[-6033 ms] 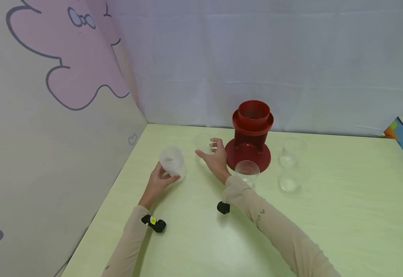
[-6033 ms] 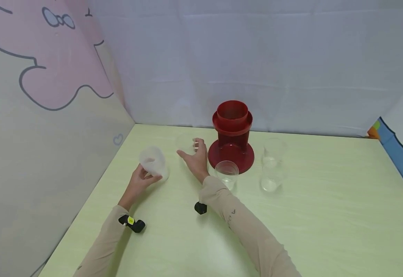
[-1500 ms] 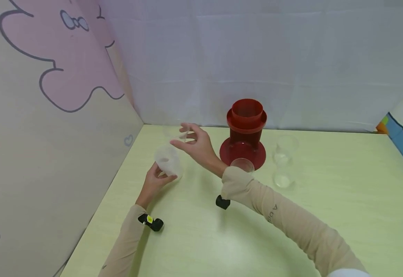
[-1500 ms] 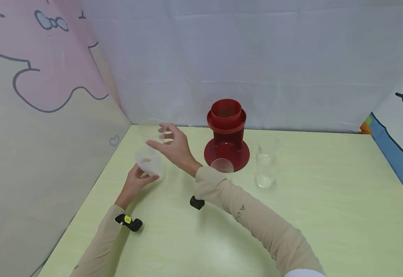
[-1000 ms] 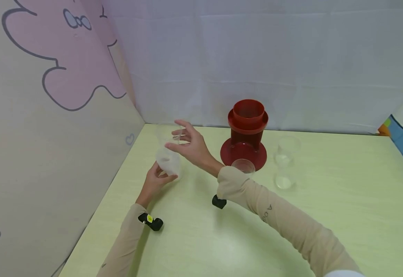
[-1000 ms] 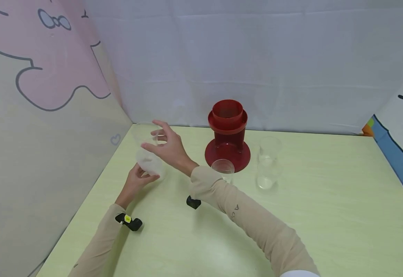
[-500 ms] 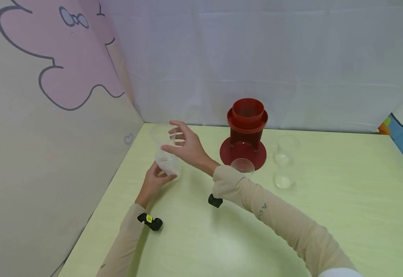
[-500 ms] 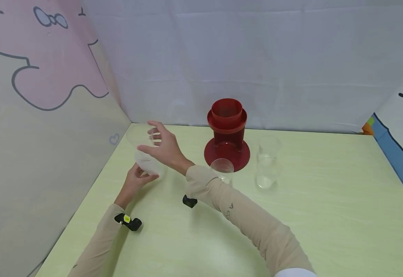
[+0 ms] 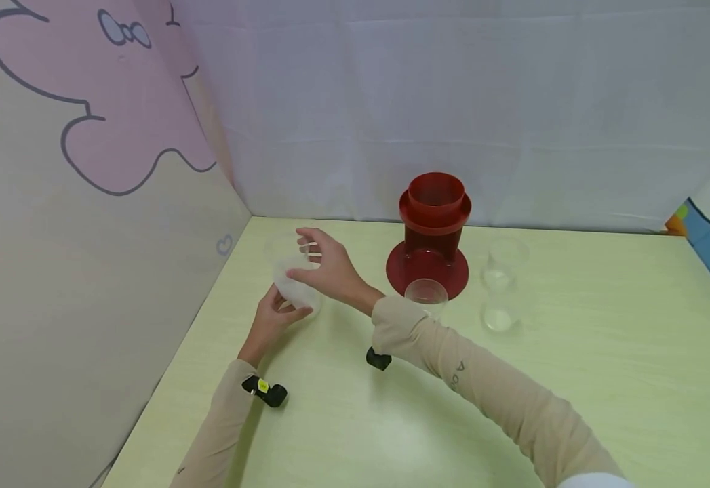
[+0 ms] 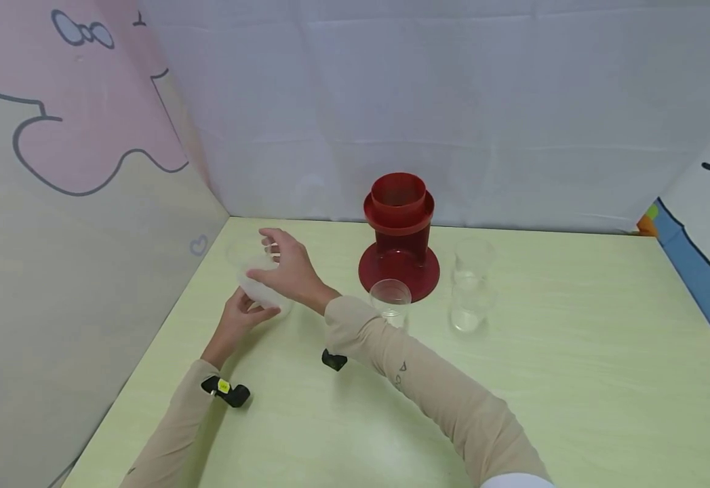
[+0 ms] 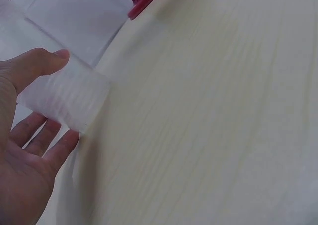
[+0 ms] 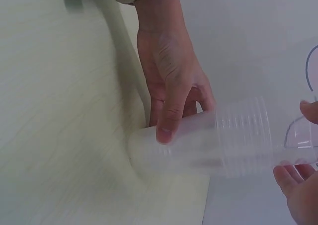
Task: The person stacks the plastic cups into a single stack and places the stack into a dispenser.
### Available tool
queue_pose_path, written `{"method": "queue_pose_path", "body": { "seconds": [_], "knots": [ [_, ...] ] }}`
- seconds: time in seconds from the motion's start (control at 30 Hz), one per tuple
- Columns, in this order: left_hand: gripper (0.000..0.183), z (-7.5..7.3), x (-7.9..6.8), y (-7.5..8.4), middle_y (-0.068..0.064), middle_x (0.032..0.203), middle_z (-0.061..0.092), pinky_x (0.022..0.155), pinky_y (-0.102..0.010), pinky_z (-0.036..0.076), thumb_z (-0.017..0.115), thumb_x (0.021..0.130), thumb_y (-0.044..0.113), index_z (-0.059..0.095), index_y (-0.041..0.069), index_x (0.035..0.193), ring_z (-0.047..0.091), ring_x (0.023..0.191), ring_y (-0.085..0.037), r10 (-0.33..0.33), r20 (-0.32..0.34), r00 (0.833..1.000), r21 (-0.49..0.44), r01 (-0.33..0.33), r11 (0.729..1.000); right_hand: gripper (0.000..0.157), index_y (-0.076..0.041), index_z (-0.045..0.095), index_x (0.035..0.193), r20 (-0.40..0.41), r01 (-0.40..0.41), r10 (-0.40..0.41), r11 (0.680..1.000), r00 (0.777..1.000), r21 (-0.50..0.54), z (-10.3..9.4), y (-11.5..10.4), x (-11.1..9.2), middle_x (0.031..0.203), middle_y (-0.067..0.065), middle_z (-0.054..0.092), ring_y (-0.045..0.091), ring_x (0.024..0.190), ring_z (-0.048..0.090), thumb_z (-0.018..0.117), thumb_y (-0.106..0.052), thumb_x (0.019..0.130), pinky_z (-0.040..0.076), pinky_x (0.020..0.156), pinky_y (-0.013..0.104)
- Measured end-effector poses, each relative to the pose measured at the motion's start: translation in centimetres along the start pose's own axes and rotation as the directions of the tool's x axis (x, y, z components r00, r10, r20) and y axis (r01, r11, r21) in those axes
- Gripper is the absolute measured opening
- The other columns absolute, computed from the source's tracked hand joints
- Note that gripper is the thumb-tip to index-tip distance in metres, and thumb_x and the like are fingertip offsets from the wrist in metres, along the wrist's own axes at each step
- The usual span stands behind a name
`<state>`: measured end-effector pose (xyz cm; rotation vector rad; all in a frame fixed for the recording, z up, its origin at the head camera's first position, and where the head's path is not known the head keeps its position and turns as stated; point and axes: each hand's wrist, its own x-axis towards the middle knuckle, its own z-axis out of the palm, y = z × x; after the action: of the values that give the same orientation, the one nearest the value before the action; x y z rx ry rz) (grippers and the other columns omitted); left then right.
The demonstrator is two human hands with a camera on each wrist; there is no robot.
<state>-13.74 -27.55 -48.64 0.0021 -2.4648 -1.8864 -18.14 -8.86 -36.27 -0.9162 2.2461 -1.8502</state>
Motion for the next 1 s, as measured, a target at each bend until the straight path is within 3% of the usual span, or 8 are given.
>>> {"method": "queue_pose_path", "body": {
  "seconds": [0.13,0.27,0.37,0.5,0.57,0.8,1.0],
  "knots": [
    [0.079,0.1,-0.1,0.3,-0.004,0.141,0.045,0.098,-0.035,0.045,0.079,0.078,0.016,0.035,0.023,0.143,0.045,0.125,-0.025,-0.005,0.015,1.0,-0.016,0.005,1.0,0.066,-0.004,0.043,0.137,0.012,-0.016,0.016,0.999,1.0,-0.038,0.2,0.1,-0.3,0.129,0.014,0.053,0.025,0.117,0.053,0.076,-0.008,0.079,0.046,0.098,0.031],
    [0.077,0.3,-0.7,1.9,-0.008,0.142,0.043,0.097,-0.035,0.046,0.077,0.08,0.011,0.035,0.017,0.144,0.045,0.125,-0.027,0.0,0.026,1.0,-0.018,0.001,1.0,0.067,-0.002,0.043,0.137,0.017,-0.02,0.022,0.997,1.0,-0.078,0.3,0.3,-0.5,0.132,0.013,0.051,0.024,0.119,0.051,0.076,-0.008,0.079,0.044,0.1,0.034],
    [0.076,0.4,-1.2,3.0,-0.008,0.142,0.043,0.097,-0.034,0.046,0.076,0.081,0.01,0.034,0.015,0.144,0.045,0.125,-0.027,0.003,0.031,1.0,-0.008,-0.002,1.0,0.068,-0.002,0.042,0.137,0.017,-0.035,0.037,0.994,0.999,-0.1,0.4,0.5,-0.7,0.131,0.012,0.051,0.023,0.119,0.05,0.076,-0.008,0.079,0.045,0.099,0.034],
    [0.075,0.4,-1.5,3.3,-0.007,0.142,0.043,0.097,-0.033,0.046,0.076,0.081,0.011,0.034,0.017,0.143,0.045,0.125,-0.026,-0.006,0.032,0.999,-0.004,0.006,1.0,0.067,-0.001,0.043,0.137,0.015,-0.053,0.054,0.992,0.998,-0.112,0.7,0.8,-1.2,0.131,0.014,0.05,0.022,0.12,0.049,0.076,-0.008,0.079,0.046,0.098,0.031],
    [0.075,0.3,-1.6,3.2,-0.007,0.142,0.043,0.096,-0.033,0.047,0.076,0.081,0.011,0.034,0.016,0.143,0.045,0.125,-0.027,-0.003,0.033,0.999,-0.005,0.004,1.0,0.066,-0.001,0.043,0.136,0.012,-0.06,0.062,0.992,0.998,-0.11,0.9,1.0,-1.4,0.13,0.014,0.051,0.022,0.12,0.049,0.076,-0.009,0.08,0.046,0.097,0.031],
    [0.074,0.3,-0.4,0.5,-0.004,0.141,0.043,0.097,-0.034,0.046,0.078,0.079,0.013,0.038,0.02,0.141,0.043,0.127,-0.024,0.015,0.022,1.0,-0.052,-0.014,0.999,0.064,0.0,0.045,0.134,0.007,-0.105,0.105,0.993,0.994,-0.055,1.0,2.0,-2.2,0.129,0.01,0.051,0.022,0.117,0.05,0.077,-0.017,0.08,0.047,0.096,0.039],
    [0.075,0.4,-0.4,0.1,-0.002,0.138,0.046,0.097,-0.034,0.047,0.08,0.077,0.019,0.039,0.024,0.14,0.044,0.125,-0.021,0.027,0.003,1.0,-0.042,-0.027,0.999,0.066,-0.007,0.044,0.136,-0.012,-0.091,0.091,0.995,0.996,-0.027,1.2,2.7,-2.4,0.132,0.005,0.05,0.018,0.115,0.05,0.077,-0.022,0.08,0.049,0.093,0.038]
  ]
}}
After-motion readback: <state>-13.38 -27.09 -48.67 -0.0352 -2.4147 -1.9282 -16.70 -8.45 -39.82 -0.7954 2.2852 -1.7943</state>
